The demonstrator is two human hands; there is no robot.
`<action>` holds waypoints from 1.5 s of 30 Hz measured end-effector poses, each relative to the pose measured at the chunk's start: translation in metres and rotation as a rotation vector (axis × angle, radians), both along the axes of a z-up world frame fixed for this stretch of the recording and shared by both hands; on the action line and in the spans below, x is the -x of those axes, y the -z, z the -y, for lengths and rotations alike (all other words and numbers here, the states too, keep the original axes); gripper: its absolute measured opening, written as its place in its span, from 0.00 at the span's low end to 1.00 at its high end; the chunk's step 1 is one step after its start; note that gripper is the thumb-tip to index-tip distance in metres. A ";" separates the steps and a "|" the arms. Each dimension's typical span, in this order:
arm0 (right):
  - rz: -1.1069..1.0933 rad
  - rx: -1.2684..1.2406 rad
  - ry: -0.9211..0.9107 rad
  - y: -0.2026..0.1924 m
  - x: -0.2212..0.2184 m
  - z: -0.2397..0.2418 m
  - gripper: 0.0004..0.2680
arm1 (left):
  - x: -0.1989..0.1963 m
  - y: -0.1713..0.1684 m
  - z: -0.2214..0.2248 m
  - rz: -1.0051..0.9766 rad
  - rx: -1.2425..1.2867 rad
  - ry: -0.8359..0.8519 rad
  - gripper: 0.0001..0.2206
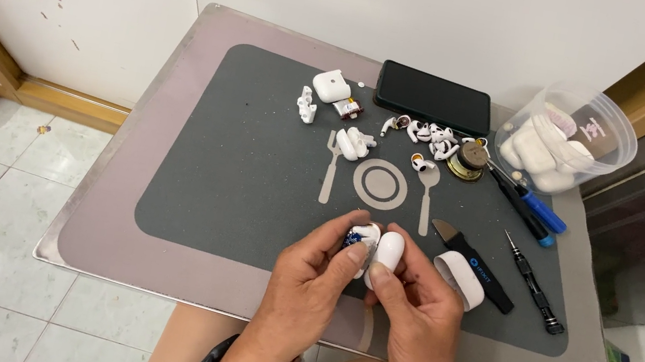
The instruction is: Repairing wireless earbuds by assembling internal components and housing
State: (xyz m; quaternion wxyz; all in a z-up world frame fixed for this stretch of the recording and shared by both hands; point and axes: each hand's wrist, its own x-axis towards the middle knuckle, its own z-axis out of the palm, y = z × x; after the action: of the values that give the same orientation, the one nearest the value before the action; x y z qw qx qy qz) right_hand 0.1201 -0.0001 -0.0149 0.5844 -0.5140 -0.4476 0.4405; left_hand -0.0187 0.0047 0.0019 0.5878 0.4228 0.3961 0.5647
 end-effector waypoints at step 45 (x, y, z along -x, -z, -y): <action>-0.031 -0.020 -0.035 0.005 -0.007 -0.001 0.19 | 0.000 0.004 0.002 -0.093 -0.050 -0.004 0.20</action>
State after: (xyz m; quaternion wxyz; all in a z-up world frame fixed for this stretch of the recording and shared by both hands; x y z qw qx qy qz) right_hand 0.1269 0.0006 -0.0203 0.5886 -0.4934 -0.4519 0.4538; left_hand -0.0184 0.0031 -0.0025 0.5567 0.4624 0.4098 0.5553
